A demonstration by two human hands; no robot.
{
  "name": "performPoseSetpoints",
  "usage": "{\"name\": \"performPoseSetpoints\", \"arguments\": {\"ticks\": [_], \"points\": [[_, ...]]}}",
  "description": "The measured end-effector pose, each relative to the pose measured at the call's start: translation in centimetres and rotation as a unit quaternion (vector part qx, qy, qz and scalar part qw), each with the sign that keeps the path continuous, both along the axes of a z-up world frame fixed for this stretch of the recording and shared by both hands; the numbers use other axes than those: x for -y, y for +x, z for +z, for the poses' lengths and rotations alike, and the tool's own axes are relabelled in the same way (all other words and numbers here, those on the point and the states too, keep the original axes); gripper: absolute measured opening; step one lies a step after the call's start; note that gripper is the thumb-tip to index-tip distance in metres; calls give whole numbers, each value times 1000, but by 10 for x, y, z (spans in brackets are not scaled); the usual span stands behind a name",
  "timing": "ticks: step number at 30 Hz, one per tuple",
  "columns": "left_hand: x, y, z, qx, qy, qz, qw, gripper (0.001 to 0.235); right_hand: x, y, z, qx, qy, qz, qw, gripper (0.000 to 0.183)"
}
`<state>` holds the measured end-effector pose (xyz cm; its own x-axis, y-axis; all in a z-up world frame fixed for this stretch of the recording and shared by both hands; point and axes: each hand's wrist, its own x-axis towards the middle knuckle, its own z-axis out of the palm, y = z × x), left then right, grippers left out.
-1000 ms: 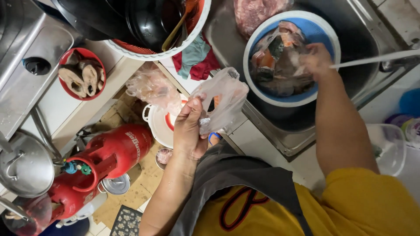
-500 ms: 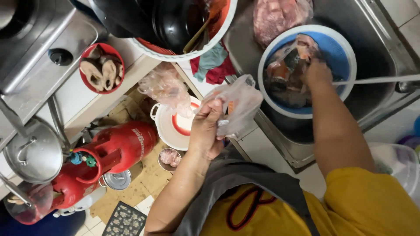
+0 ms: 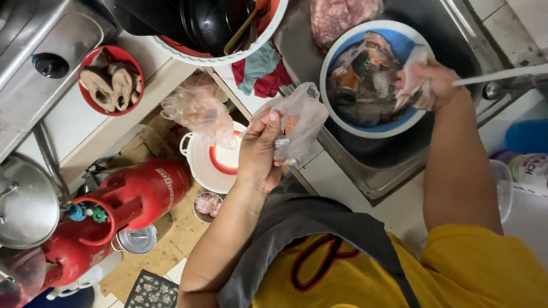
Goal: The person stands at a kitchen sink and washes pieces of fish under running water. They hold a plastic bag in their left hand while using their right hand to rinse the fish in a blue colander. The person repeatedly lifts and rinses the fish pieces before placing them back into the colander.
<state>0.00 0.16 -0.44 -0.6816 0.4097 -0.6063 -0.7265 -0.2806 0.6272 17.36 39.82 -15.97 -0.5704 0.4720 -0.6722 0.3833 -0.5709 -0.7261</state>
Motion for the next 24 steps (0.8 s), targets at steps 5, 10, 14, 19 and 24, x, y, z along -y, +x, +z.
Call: {"name": "performPoseSetpoints", "arguments": {"ticks": [5, 10, 14, 19, 24], "points": [[-1, -1, 2, 13, 3, 6, 1000, 28, 13, -12, 46, 64, 41, -59, 995, 37], [-1, 3, 0, 31, 26, -11, 999, 20, -6, 5, 49, -178, 142, 9, 974, 5], [-2, 3, 7, 47, 19, -31, 998, 21, 4, -1, 72, 104, 237, -43, 965, 43], [-4, 6, 5, 58, 47, -23, 997, 20, 0, 2, 36, -127, 198, -112, 966, 21], [-6, 6, 15, 56, -52, -35, 996, 30, 51, -38, 85, 130, 240, -12, 962, 10]]}}
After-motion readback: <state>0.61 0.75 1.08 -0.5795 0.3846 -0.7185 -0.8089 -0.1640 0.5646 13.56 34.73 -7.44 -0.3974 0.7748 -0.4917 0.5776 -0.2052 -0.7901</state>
